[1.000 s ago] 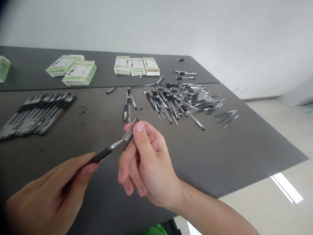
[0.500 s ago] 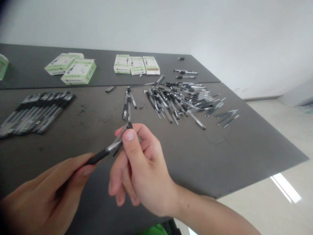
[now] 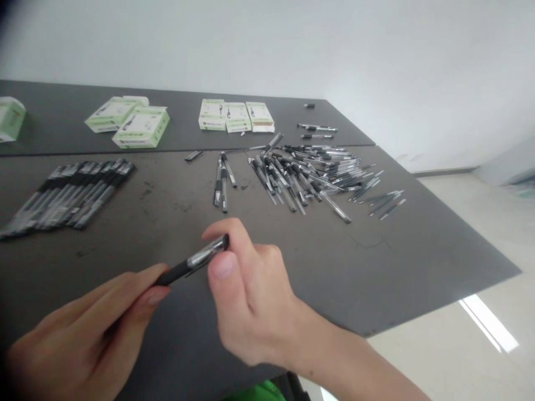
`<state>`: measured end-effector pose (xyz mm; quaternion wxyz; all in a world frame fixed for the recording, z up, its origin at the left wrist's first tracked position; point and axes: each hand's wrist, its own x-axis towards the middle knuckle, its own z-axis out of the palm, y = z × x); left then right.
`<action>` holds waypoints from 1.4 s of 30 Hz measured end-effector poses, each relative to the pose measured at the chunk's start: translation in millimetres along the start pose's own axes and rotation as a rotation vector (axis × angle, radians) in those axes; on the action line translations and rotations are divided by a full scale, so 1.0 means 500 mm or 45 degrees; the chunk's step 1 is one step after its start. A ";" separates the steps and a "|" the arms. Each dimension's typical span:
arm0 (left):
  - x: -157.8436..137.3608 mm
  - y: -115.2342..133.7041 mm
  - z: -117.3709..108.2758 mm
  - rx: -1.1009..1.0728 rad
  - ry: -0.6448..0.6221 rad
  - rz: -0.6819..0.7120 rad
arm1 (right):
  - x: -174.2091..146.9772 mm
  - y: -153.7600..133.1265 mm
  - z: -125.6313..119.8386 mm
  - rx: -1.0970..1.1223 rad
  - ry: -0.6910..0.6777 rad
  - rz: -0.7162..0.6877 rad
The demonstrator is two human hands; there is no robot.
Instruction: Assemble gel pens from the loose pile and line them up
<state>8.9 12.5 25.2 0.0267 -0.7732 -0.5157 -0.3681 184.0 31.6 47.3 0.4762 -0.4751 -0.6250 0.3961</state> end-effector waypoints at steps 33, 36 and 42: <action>0.007 0.006 -0.001 0.045 -0.173 0.370 | 0.026 -0.009 0.008 0.458 -0.304 0.068; 0.014 0.016 -0.002 0.009 -0.172 0.305 | 0.035 -0.021 0.005 0.510 -0.170 0.007; 0.006 0.018 -0.011 -0.156 -0.042 -0.222 | 0.044 -0.013 -0.046 0.692 0.110 -0.028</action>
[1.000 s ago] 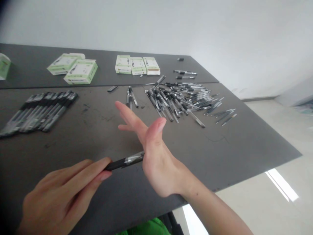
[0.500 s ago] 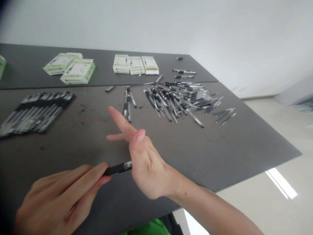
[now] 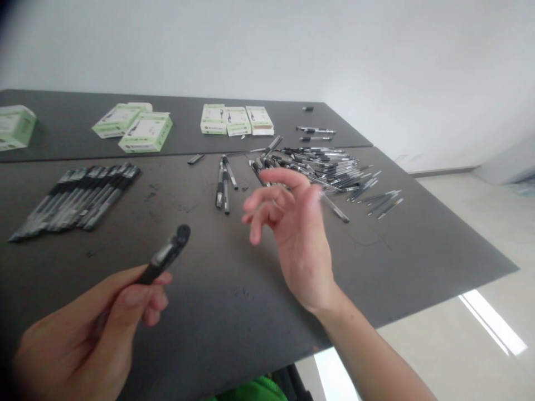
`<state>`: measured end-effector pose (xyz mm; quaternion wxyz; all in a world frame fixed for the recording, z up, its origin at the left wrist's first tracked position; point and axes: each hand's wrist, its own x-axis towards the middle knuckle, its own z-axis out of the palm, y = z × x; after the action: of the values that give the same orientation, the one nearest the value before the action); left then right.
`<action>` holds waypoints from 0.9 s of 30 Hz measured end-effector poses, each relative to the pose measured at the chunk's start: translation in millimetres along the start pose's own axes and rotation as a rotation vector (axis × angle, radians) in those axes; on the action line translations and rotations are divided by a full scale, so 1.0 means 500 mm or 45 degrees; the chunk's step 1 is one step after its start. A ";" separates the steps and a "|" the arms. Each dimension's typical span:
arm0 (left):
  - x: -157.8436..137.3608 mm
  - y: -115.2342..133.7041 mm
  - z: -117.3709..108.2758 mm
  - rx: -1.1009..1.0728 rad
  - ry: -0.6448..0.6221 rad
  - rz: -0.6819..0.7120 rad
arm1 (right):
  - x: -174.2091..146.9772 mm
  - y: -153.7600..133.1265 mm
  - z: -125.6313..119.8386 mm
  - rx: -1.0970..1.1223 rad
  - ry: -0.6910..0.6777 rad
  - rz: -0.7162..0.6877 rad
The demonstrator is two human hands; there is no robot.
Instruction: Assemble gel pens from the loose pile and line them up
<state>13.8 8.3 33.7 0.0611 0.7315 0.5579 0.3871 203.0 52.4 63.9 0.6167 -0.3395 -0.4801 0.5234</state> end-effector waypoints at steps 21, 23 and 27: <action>-0.044 -0.021 -0.021 0.010 0.513 -0.200 | 0.167 0.066 0.149 -0.943 -0.269 0.070; -0.049 -0.014 -0.021 -0.034 0.530 -0.163 | 0.220 0.096 0.185 -1.060 -0.341 0.135; -0.040 -0.009 -0.021 -0.070 0.494 0.059 | 0.290 0.176 0.263 -1.276 -0.385 0.236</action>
<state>2.1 -11.0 28.5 -0.0364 0.6539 0.5316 0.5371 49.1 201.8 57.7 0.2540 -0.5543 -0.7227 0.3254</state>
